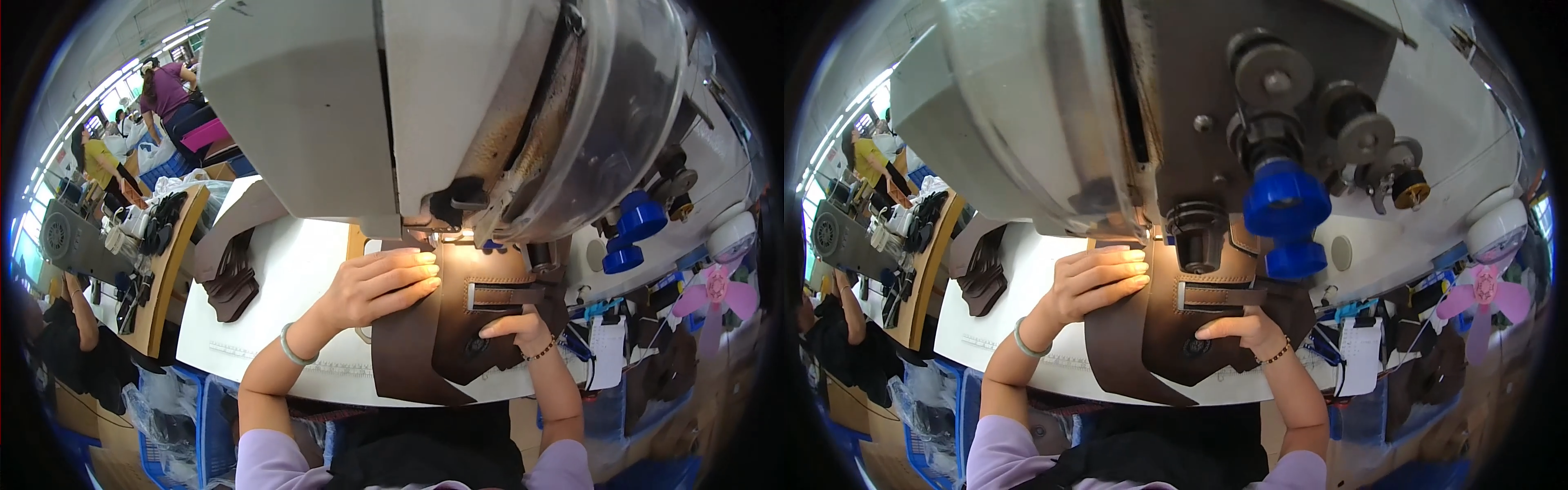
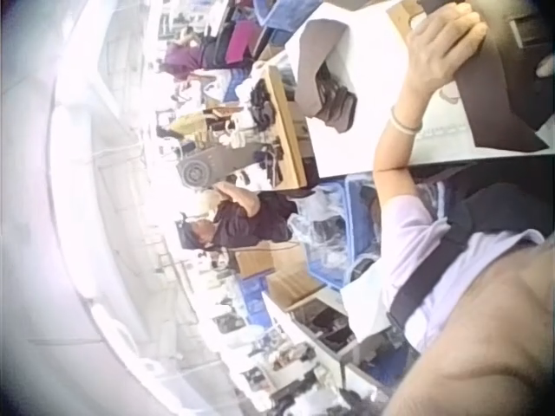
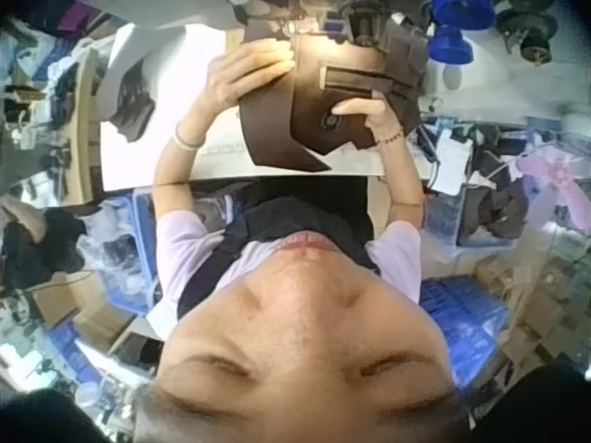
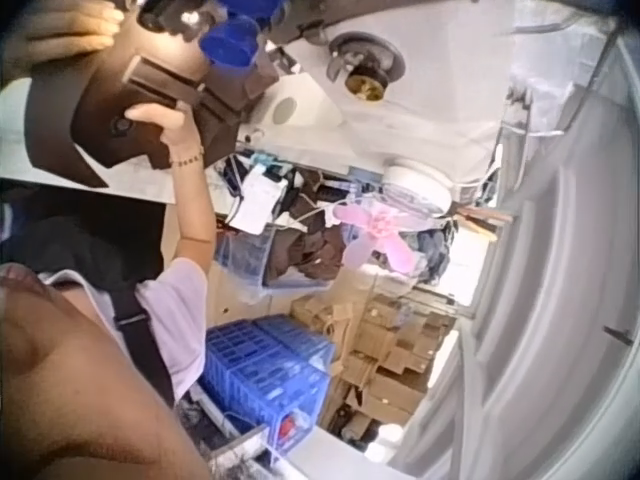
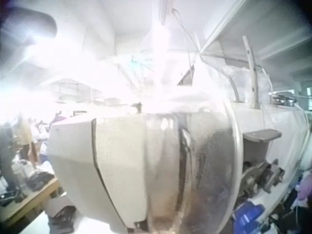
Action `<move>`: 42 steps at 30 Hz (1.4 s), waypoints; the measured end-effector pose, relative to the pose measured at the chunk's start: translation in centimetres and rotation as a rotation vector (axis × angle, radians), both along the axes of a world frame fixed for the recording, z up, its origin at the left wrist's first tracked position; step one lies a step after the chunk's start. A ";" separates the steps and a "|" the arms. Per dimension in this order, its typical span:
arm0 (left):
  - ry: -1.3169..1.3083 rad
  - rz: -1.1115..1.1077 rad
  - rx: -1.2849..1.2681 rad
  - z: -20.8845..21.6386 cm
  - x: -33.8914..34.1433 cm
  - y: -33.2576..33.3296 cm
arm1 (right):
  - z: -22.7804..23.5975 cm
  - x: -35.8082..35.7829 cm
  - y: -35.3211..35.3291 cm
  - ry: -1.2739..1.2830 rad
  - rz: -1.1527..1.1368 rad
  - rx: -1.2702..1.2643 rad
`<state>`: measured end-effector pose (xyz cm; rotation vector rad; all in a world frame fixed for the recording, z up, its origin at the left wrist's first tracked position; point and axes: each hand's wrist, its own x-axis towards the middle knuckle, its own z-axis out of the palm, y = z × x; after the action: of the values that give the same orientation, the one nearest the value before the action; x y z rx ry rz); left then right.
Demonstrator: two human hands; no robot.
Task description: Stitching leather shoe components together using an industrial sewing machine.
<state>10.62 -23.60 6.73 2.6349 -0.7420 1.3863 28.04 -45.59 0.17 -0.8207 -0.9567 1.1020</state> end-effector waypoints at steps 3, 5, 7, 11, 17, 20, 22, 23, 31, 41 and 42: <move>0.025 -0.008 -0.022 -0.3 -0.1 0.2 | 0.0 0.0 -0.1 -0.021 0.001 -0.014; 0.041 -0.041 -0.035 -0.5 -0.1 0.4 | -0.1 0.0 0.0 0.024 0.015 -0.064; 0.012 -0.096 -0.049 -0.8 0.1 0.7 | -0.3 0.1 0.1 0.067 0.002 -0.067; -0.066 -0.163 -0.104 -1.2 0.5 0.6 | -0.4 0.4 0.4 0.053 0.029 -0.072; -0.059 -0.083 -0.060 -0.3 -0.2 -0.1 | -0.1 0.3 0.5 0.025 0.030 -0.045; 0.032 -0.073 -0.064 0.1 -0.9 -0.6 | 0.1 0.3 0.5 -0.002 0.016 -0.014; 0.071 -0.060 0.018 0.3 -1.3 -0.9 | 0.2 0.3 0.4 -0.012 0.016 -0.049; 0.101 -0.036 0.004 0.4 -1.6 -1.0 | 0.2 0.3 0.3 -0.067 0.003 -0.014; 0.152 0.033 -0.023 1.4 -2.0 -1.9 | 0.0 0.2 0.3 0.017 0.024 -0.053; 0.221 0.068 -0.025 2.4 -2.4 -2.3 | 0.4 -0.6 0.0 0.089 0.007 -0.102; 0.215 0.064 -0.029 2.3 -2.3 -2.2 | 0.4 -0.6 0.1 0.102 0.030 -0.049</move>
<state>8.33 -25.84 9.08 2.7494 -0.6120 1.0928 27.42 -45.53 0.61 -0.7842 -0.8625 1.1858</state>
